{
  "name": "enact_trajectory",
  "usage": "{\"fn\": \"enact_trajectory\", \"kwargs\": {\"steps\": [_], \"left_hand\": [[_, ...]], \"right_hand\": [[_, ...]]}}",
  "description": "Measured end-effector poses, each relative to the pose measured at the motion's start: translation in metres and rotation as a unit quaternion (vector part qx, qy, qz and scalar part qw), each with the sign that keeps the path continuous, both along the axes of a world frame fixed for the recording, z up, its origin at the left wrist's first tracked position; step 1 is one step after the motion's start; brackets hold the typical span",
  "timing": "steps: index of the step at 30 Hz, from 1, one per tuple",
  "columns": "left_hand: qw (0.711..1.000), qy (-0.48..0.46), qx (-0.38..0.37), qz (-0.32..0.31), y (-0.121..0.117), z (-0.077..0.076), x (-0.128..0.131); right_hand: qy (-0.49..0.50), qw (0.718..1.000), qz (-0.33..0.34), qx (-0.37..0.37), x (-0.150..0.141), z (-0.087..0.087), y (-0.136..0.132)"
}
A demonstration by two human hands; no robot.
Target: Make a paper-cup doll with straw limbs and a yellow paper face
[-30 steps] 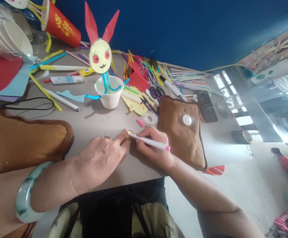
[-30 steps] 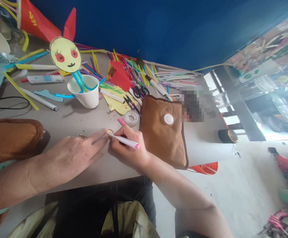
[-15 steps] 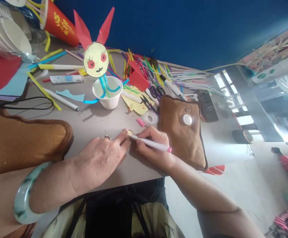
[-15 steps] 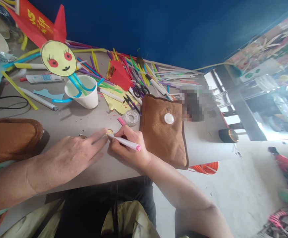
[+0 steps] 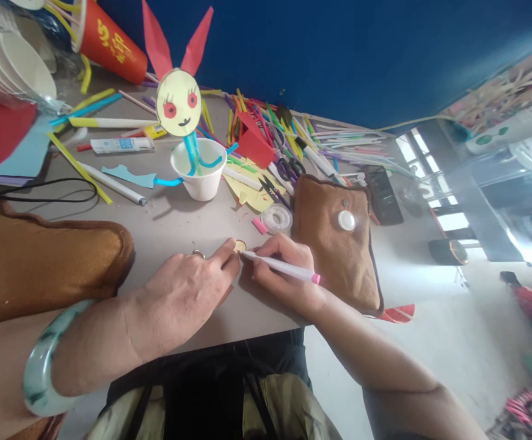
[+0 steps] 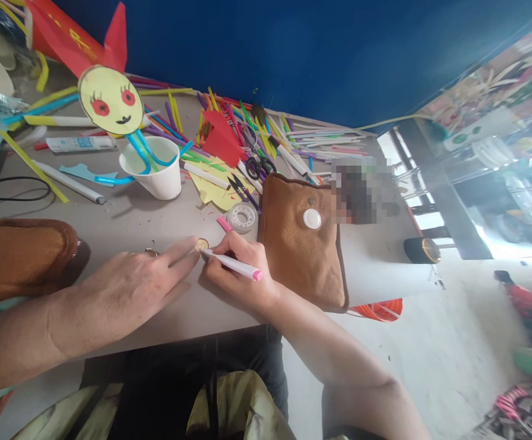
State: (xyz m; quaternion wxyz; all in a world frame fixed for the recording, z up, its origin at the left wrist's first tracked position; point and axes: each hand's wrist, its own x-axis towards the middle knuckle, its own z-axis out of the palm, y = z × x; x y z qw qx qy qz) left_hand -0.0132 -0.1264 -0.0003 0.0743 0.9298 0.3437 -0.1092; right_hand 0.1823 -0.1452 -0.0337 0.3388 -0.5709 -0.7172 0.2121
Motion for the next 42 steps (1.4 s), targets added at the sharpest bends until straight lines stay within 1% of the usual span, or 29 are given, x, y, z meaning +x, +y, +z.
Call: {"fn": "enact_trajectory", "kwargs": {"steps": [8, 13, 24, 30, 35, 42], "left_hand": [[1.0, -0.021, 0.001, 0.009, -0.0007, -0.0032, -0.0009], [1.0, -0.022, 0.016, 0.011, -0.0017, -0.0056, -0.0013], [0.999, -0.031, 0.008, 0.019, -0.0027, -0.0078, -0.0023], [1.0, -0.016, 0.019, 0.005, -0.0012, -0.0067, -0.0019], [1.0, 0.008, 0.006, -0.008, 0.001, -0.001, 0.0003], [1.0, 0.009, -0.004, -0.003, 0.0008, -0.0003, 0.0002]], "right_hand": [[-0.002, 1.0, -0.01, 0.007, -0.0001, -0.0005, -0.0003], [-0.003, 1.0, -0.014, 0.019, 0.0, -0.0011, -0.0004], [0.003, 1.0, -0.008, 0.007, 0.0, -0.0002, -0.0002], [-0.002, 0.999, -0.036, 0.028, 0.0008, 0.0004, -0.0003], [0.011, 1.0, -0.004, 0.018, 0.0002, -0.0009, 0.0003], [0.006, 1.0, 0.002, 0.005, -0.0002, 0.0001, 0.001]]}}
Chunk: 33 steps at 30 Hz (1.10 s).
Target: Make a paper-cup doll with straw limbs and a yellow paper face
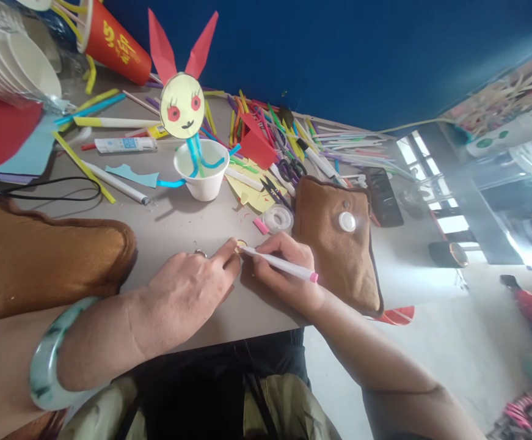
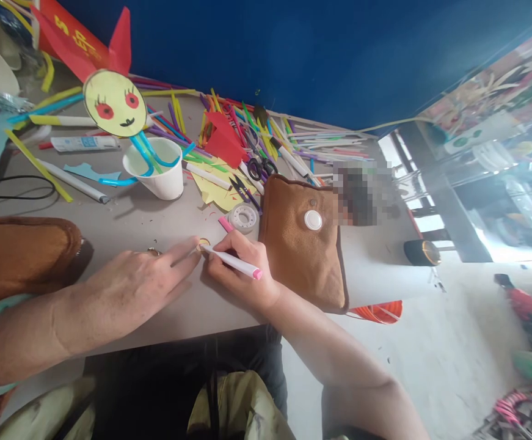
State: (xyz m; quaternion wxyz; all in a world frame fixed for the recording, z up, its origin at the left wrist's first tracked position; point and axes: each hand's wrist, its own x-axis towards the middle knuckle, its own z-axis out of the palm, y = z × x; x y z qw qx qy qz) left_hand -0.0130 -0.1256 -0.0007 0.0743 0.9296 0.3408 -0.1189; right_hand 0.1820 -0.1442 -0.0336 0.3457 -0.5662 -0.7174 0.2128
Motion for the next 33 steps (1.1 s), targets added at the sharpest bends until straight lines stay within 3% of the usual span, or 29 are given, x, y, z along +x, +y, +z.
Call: {"fn": "enact_trajectory", "kwargs": {"steps": [20, 33], "left_hand": [[1.0, -0.008, 0.016, -0.005, -0.0011, -0.0025, -0.0004], [0.999, -0.025, 0.034, 0.003, -0.0029, -0.0071, -0.0021]], "right_hand": [[-0.005, 1.0, 0.005, -0.007, 0.001, -0.0013, -0.0006], [-0.026, 0.999, -0.033, 0.0, 0.0001, 0.0009, -0.0014]]}}
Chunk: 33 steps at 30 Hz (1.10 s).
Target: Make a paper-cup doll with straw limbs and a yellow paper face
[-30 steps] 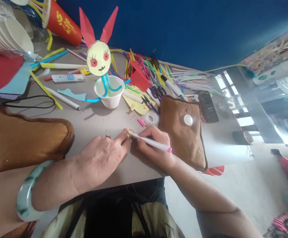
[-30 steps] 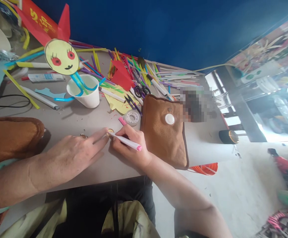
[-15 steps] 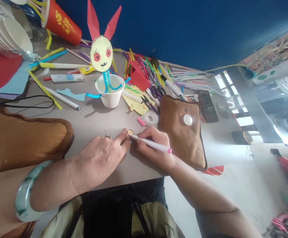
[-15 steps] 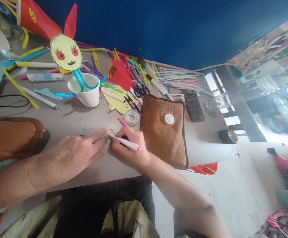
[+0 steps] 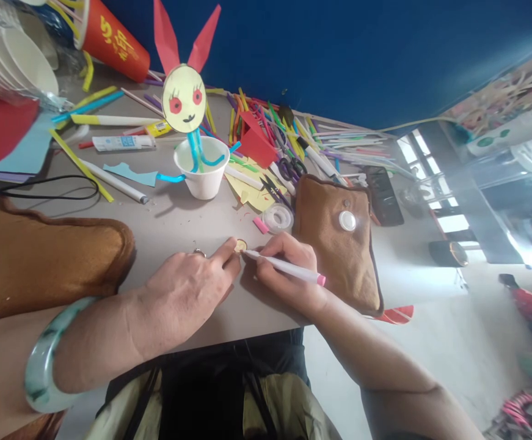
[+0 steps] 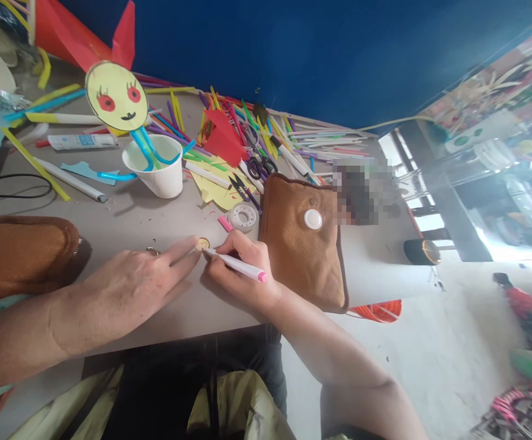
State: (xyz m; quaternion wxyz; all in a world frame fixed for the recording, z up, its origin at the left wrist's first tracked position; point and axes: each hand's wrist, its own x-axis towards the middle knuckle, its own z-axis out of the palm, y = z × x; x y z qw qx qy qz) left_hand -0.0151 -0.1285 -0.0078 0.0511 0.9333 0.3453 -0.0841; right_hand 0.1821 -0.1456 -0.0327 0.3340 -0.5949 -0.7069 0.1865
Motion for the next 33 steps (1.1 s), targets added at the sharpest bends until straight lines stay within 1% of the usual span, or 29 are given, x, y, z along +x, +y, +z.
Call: {"fn": "enact_trajectory", "kwargs": {"steps": [5, 16, 21, 26, 33], "left_hand": [[1.0, 0.008, 0.01, -0.007, -0.0002, 0.0004, -0.0003], [1.0, 0.008, -0.028, -0.002, 0.001, 0.0044, 0.0006], [1.0, 0.02, -0.013, -0.009, 0.0006, 0.0047, 0.0008], [1.0, 0.015, 0.01, -0.008, -0.0006, 0.0011, 0.0001], [1.0, -0.004, -0.01, 0.009, -0.0009, 0.0005, -0.0005]], "right_hand": [[0.005, 0.999, -0.033, 0.008, -0.0007, 0.0011, 0.0], [0.015, 1.0, -0.007, 0.013, -0.0004, 0.0001, 0.0006], [0.01, 1.0, -0.005, 0.006, -0.0013, -0.0004, 0.0007], [0.007, 1.0, -0.01, 0.008, -0.0009, -0.0015, 0.0013], [0.006, 1.0, -0.01, -0.007, -0.0002, 0.0011, 0.0002]]}}
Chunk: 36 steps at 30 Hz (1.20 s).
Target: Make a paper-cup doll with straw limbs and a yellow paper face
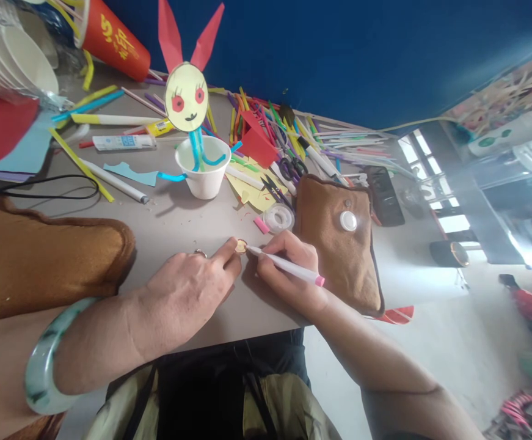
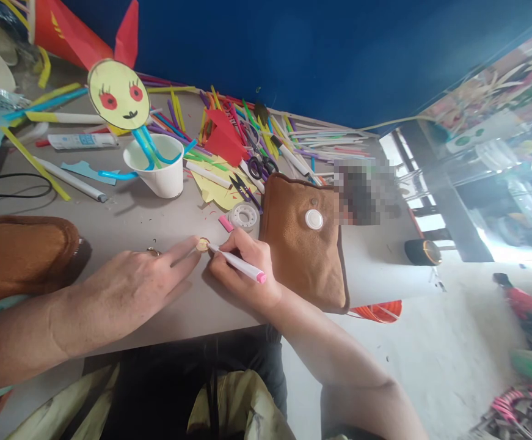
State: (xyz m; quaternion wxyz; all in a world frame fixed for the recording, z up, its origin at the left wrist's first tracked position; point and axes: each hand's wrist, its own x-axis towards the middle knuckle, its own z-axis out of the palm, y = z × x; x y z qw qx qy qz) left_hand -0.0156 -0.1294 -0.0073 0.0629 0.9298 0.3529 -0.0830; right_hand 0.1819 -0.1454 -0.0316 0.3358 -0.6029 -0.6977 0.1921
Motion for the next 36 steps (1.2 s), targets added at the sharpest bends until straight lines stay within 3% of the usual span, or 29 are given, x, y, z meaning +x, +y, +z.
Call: {"fn": "enact_trajectory", "kwargs": {"steps": [14, 19, 36], "left_hand": [[1.0, 0.02, -0.008, -0.012, 0.0015, 0.0042, 0.001], [1.0, 0.016, -0.003, -0.007, 0.0015, 0.0039, 0.002], [0.999, 0.014, -0.028, -0.011, 0.0026, 0.0064, 0.0021]], "right_hand": [[0.006, 1.0, 0.024, -0.005, 0.0, 0.0017, -0.0017], [0.0, 1.0, 0.002, 0.017, -0.0001, 0.001, -0.0012], [0.013, 0.998, 0.05, 0.035, -0.0013, -0.0034, -0.0003]]}}
